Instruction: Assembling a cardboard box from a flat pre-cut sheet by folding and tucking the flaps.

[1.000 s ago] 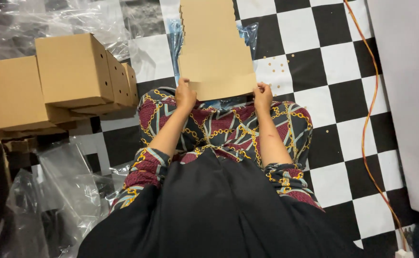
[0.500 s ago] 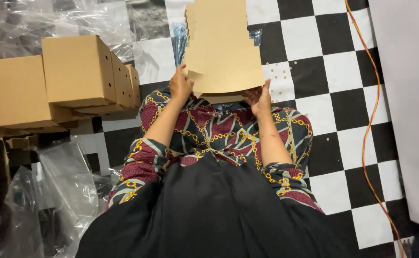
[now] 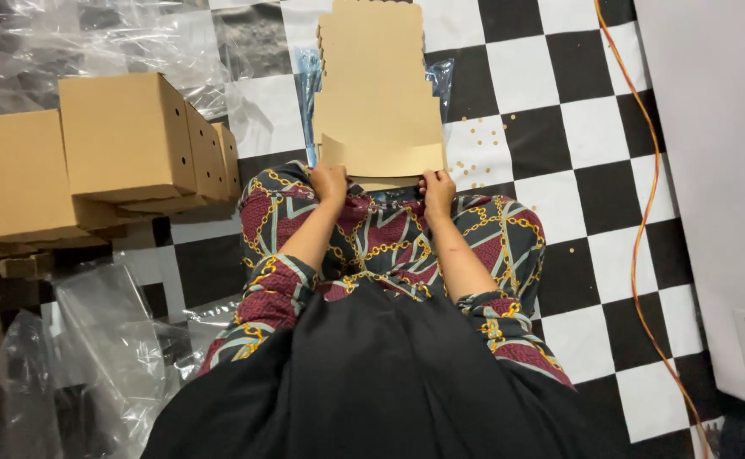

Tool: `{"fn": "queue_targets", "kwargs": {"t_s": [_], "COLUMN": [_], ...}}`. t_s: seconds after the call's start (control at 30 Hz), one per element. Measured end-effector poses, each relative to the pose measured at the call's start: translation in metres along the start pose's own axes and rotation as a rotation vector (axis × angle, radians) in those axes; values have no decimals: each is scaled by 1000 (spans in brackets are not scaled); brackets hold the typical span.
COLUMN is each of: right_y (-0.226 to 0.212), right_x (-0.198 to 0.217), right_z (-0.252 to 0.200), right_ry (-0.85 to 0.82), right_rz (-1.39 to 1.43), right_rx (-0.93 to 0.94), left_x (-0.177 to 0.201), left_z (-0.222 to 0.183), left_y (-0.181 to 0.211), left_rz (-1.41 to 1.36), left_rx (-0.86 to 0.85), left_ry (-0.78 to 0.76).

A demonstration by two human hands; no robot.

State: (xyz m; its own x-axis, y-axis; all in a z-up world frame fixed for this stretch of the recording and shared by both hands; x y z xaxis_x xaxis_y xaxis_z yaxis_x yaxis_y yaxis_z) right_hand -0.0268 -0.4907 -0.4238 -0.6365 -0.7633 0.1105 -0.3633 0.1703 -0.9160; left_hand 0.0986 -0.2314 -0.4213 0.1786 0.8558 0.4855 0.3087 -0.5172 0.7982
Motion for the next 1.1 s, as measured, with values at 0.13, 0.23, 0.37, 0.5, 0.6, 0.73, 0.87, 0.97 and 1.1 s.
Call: {"fn": "queue_targets", "kwargs": {"t_s": [0.13,0.23,0.37,0.5,0.6,0.73,0.87,0.97,1.1], "right_y": [-44,-75,-90,-78,-69,-49,-72,-63,-103], "right_x": [-4,-25,-54,-67,-73,-75,-71,-66,-35], "right_z": [-34,-62,-92,-85,-78,-47,-13,-20,-57], "right_ry": [23,74,-90,-140,-121,-106,-206,-279,-415], "right_rz": [-387,-751,-1209,-1524,-1510,-1451,-818,-224,265], "right_rx": [91,623,669,562,617,582,238,-39,-199], "left_x": [20,14,17,54,48,34,38,41,4], "left_z": [-35,-43,-59,-117,-104,-79,-64,-65,-17], "left_y": [42,45,64,126,118,110,118,100,31], "left_rz": [349,610,807,1109,1079,1089,1109,1049,908], "left_rx": [-218,-661,-712,-496,-496,-539,-504,-557,-985], "left_ry": [-13,182,231,-264,-395,-472,-570,-593,-224]}}
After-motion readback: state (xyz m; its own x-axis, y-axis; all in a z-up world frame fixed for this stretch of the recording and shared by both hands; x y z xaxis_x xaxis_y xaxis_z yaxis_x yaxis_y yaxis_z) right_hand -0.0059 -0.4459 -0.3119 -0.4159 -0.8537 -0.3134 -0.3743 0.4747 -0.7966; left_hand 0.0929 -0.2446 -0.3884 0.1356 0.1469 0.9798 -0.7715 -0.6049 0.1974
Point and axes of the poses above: each hand's wrist, its own z-axis towards the middle knuckle, its own x-axis out of the back of the hand, y = z × x, the point moved 2 cm from there along z, towards the middle knuckle, and after that the axes turned 13 degrees about -y, right-handed, at the moved point
